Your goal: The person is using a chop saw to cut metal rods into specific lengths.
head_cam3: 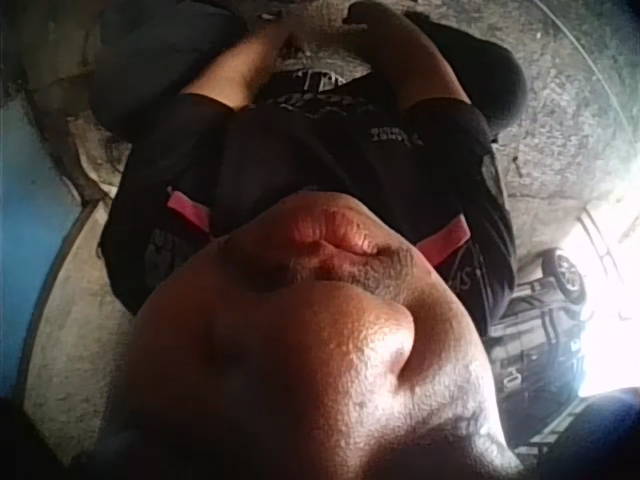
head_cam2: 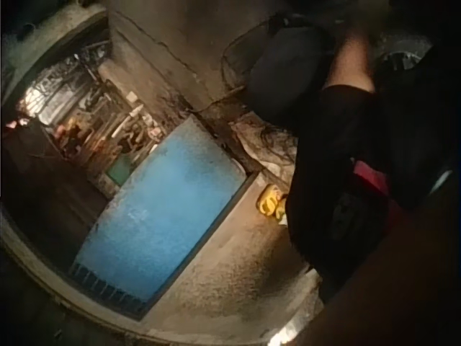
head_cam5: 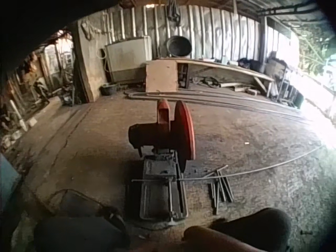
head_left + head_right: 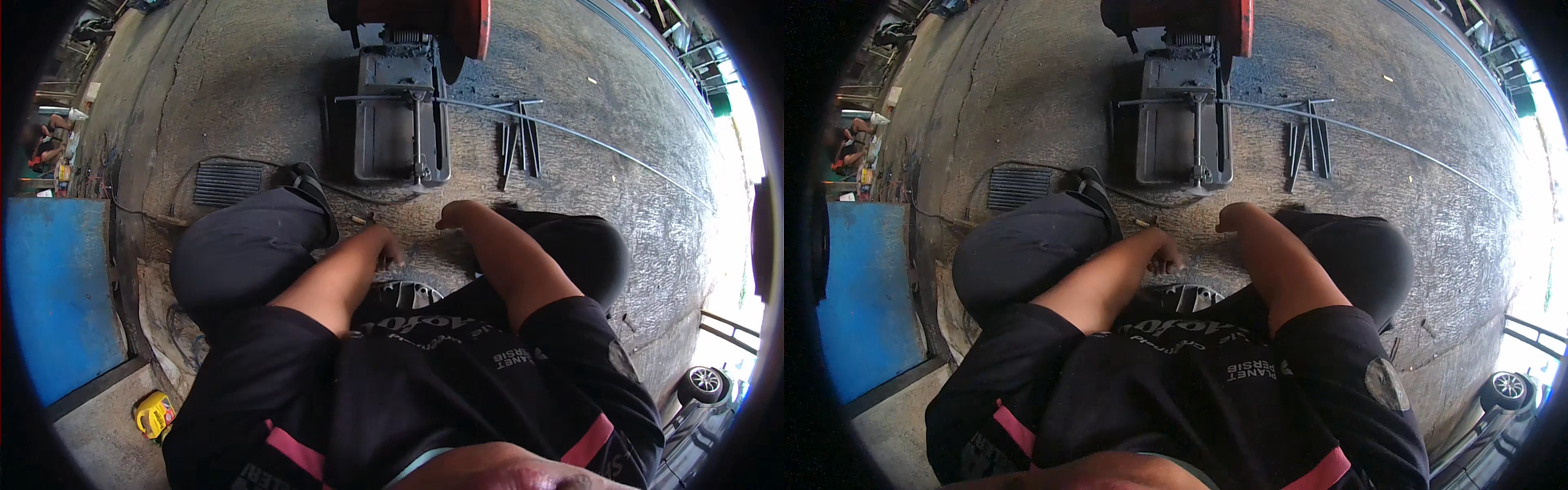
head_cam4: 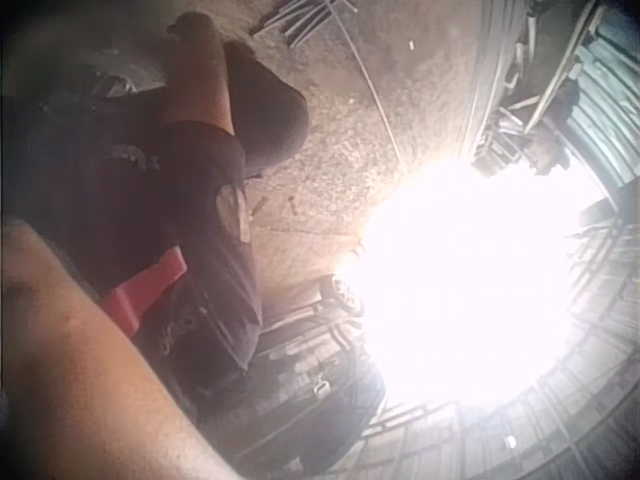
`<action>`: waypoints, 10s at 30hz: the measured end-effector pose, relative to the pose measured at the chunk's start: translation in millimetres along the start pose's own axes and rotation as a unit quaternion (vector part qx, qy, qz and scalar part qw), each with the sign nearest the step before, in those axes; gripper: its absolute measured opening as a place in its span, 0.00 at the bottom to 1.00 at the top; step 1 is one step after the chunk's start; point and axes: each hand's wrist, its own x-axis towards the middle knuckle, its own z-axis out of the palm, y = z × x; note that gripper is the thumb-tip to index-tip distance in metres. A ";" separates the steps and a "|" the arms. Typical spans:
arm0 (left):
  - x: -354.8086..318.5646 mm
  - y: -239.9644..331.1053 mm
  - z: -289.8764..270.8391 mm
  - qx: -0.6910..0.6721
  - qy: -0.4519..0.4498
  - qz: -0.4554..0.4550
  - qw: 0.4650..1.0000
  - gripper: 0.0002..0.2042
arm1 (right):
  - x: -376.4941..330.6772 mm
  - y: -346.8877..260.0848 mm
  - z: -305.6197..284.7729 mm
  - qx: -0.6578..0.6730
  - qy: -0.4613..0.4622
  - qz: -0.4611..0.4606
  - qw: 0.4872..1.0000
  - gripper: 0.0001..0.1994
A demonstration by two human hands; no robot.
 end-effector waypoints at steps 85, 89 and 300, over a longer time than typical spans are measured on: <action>1.8 5.5 9.1 -0.067 0.477 0.104 0.870 0.31 | -3.6 -8.1 -5.4 0.043 -0.041 0.007 0.998 0.27; 33.8 -24.1 -5.1 0.023 0.157 0.035 0.987 0.19 | -2.0 -3.9 -4.0 0.034 -0.026 0.014 0.999 0.28; -375.4 134.0 -55.2 -0.399 0.572 0.708 0.108 0.11 | -241.8 -56.9 -303.2 0.723 0.554 -0.305 0.278 0.13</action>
